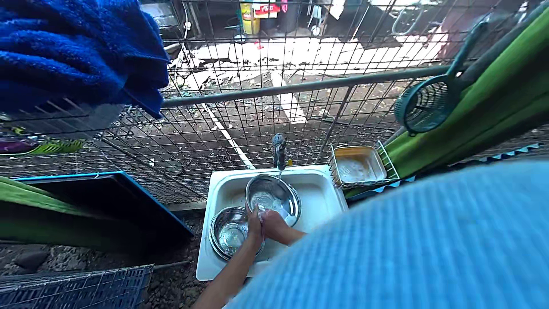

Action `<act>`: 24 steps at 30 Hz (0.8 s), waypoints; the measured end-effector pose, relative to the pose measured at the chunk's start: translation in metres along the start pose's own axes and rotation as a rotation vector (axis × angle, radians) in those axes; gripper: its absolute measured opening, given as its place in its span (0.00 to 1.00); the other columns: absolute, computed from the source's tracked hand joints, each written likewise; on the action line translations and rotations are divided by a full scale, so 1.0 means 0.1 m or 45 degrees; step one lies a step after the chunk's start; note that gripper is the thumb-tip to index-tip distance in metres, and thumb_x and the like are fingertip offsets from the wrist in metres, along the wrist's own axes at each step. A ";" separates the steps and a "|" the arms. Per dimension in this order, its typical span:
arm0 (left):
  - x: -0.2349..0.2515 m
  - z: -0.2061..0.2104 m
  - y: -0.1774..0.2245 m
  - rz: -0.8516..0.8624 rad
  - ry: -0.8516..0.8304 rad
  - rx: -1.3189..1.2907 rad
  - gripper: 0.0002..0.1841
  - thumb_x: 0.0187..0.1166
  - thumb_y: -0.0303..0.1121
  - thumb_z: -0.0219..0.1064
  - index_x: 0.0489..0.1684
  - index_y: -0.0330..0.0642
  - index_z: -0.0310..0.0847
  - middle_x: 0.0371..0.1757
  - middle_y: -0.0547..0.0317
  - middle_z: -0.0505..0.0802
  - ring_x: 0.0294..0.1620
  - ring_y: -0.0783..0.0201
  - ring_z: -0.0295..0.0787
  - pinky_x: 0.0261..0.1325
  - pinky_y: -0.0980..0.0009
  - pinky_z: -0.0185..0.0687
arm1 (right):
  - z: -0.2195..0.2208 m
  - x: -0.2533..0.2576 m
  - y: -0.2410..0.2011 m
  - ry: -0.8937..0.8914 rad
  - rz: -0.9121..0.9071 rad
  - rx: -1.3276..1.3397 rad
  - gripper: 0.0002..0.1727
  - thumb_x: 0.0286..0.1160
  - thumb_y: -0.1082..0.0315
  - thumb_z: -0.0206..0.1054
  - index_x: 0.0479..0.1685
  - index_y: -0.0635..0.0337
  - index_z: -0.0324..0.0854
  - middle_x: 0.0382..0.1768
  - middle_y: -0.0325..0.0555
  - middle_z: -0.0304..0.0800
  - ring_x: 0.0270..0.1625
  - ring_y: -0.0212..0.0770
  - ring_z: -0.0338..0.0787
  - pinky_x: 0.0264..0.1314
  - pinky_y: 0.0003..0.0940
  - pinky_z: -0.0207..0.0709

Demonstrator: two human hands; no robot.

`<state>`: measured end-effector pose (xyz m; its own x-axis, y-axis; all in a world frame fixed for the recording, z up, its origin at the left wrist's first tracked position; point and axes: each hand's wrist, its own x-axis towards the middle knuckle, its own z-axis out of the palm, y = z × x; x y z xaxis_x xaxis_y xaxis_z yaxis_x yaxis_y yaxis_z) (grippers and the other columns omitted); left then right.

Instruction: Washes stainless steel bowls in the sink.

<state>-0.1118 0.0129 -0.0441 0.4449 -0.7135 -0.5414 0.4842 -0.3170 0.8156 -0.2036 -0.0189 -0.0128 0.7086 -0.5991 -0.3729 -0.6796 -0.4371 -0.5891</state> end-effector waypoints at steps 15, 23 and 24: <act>-0.02 -0.45 0.46 -0.112 -0.079 0.331 0.29 0.97 0.41 0.44 0.92 0.34 0.50 0.86 0.32 0.68 0.84 0.43 0.67 0.84 0.47 0.62 | 0.88 0.19 0.83 -0.079 -0.148 0.169 0.25 0.92 0.61 0.53 0.82 0.62 0.75 0.81 0.60 0.77 0.85 0.56 0.74 0.91 0.54 0.59; -1.14 0.22 1.18 -0.159 0.063 0.053 0.28 0.96 0.28 0.36 0.93 0.28 0.36 0.90 0.26 0.57 0.89 0.41 0.58 0.88 0.54 0.50 | -0.59 -0.56 -1.25 -0.159 0.658 0.390 0.24 0.95 0.71 0.46 0.84 0.74 0.65 0.82 0.69 0.72 0.87 0.59 0.70 0.91 0.47 0.55; -1.17 0.18 1.26 -0.164 0.050 0.077 0.27 0.96 0.29 0.36 0.93 0.28 0.38 0.89 0.26 0.60 0.88 0.40 0.60 0.87 0.53 0.52 | -0.77 -0.72 -1.55 -0.069 0.795 0.684 0.24 0.96 0.70 0.46 0.83 0.77 0.65 0.82 0.69 0.70 0.86 0.56 0.71 0.90 0.41 0.56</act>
